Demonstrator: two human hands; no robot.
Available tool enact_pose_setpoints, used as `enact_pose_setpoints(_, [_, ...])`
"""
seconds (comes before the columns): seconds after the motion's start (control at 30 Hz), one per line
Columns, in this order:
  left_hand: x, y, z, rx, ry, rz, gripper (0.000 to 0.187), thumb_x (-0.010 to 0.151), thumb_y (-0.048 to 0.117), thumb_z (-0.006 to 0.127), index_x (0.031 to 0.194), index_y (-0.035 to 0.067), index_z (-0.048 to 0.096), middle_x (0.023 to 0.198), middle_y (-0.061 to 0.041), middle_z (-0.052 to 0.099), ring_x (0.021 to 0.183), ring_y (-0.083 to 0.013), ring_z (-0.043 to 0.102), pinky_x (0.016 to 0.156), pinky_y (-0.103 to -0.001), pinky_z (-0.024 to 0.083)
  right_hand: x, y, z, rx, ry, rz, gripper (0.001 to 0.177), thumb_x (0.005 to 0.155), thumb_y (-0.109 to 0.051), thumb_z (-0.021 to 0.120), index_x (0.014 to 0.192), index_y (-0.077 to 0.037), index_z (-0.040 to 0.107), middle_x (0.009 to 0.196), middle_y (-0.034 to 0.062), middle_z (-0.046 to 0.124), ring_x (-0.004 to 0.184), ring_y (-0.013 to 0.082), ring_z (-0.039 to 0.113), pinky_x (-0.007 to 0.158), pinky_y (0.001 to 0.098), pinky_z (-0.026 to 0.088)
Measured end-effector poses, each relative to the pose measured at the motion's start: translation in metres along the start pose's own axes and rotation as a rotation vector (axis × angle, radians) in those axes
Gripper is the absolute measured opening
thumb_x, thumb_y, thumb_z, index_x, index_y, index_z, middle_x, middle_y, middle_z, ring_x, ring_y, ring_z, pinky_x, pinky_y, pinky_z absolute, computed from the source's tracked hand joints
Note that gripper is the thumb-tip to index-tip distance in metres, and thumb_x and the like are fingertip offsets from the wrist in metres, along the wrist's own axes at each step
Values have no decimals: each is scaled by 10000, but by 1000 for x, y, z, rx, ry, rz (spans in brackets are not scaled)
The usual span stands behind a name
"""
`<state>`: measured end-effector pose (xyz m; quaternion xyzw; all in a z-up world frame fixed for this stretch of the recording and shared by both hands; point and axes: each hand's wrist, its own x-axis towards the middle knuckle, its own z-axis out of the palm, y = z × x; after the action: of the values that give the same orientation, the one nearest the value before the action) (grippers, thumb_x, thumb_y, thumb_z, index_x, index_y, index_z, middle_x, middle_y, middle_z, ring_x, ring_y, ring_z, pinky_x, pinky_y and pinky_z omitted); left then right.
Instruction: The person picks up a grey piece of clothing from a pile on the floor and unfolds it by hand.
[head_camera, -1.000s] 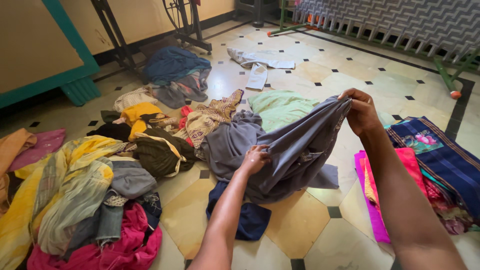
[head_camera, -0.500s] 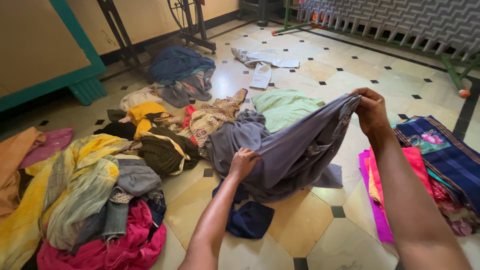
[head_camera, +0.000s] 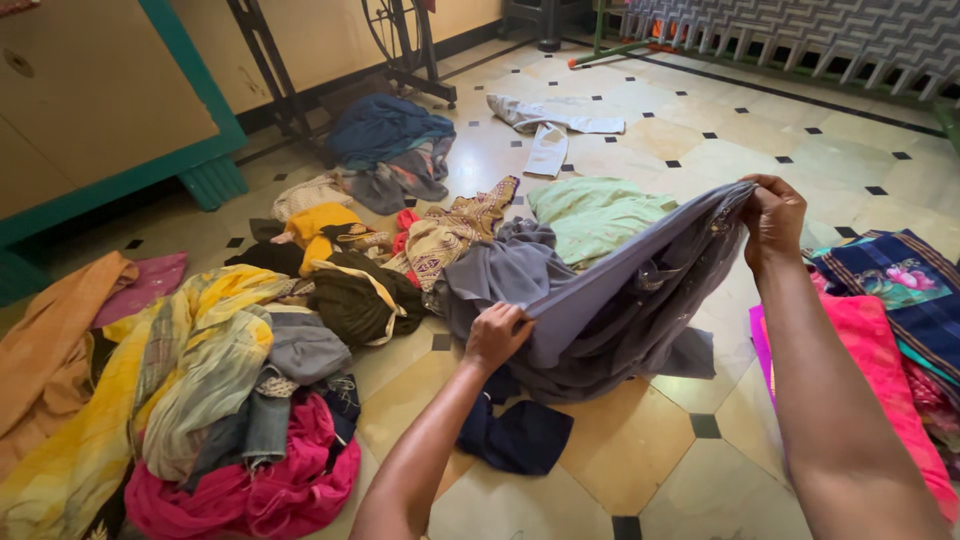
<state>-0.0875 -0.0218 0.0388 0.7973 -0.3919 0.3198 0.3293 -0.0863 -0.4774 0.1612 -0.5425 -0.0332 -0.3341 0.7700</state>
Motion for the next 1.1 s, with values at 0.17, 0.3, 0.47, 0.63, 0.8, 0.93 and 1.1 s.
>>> enact_pose_setpoints(0.17, [-3, 7, -19, 41, -18, 137, 207, 869, 221, 780, 834, 92, 622, 807, -61, 654, 806, -265, 661, 726, -397, 534, 3, 14, 3, -1, 62, -30, 178, 948, 47, 552, 1007, 9, 716, 901, 73, 716, 764, 138, 688, 708, 250, 570])
enact_pose_setpoints(0.3, [-7, 5, -23, 35, -36, 85, 231, 880, 223, 782, 821, 83, 607, 776, -72, 642, 780, -280, 655, 724, -413, 532, 3, 22, 7, -102, 120, -98, 200, 926, 56, 548, 980, 13, 735, 861, 59, 699, 720, 122, 644, 660, 231, 516])
enact_pose_setpoints(0.47, [-6, 1, -23, -71, 8, -77, 173, 896, 190, 760, 878, 74, 633, 801, -94, 679, 804, -298, 681, 729, -419, 540, 3, 35, 0, -133, 172, -159, 206, 886, 59, 553, 942, 16, 746, 851, 52, 700, 717, 116, 647, 672, 229, 533])
enact_pose_setpoints(0.63, [-1, -10, -22, -107, -95, -224, 279, 916, 159, 720, 1178, 67, 690, 768, -105, 685, 786, -306, 680, 755, -431, 533, 0, 46, -5, -208, 236, -162, 182, 889, 55, 578, 935, 9, 749, 849, 55, 704, 700, 117, 642, 631, 226, 520])
enact_pose_setpoints(0.8, [4, -32, -9, -104, 60, -10, 143, 911, 216, 688, 919, 74, 705, 951, -121, 736, 948, -338, 668, 798, -436, 510, -4, 47, 1, -200, 187, -103, 182, 880, 54, 578, 952, 1, 736, 861, 52, 706, 710, 122, 658, 640, 241, 546])
enact_pose_setpoints(0.93, [27, -42, -6, -210, -143, -200, 280, 995, 272, 690, 910, 5, 697, 865, -194, 694, 876, -371, 661, 760, -455, 507, -10, 35, 19, -455, -212, 244, 166, 906, -51, 617, 1033, -13, 717, 863, 77, 713, 712, 152, 665, 665, 302, 564])
enact_pose_setpoints(1.1, [69, -18, 3, -291, -137, -217, 308, 948, 332, 720, 950, 25, 748, 857, -210, 719, 792, -350, 718, 696, -413, 546, -44, 62, 90, -617, -723, 404, 249, 854, -136, 703, 1065, -13, 754, 917, 75, 760, 751, 145, 695, 687, 310, 583])
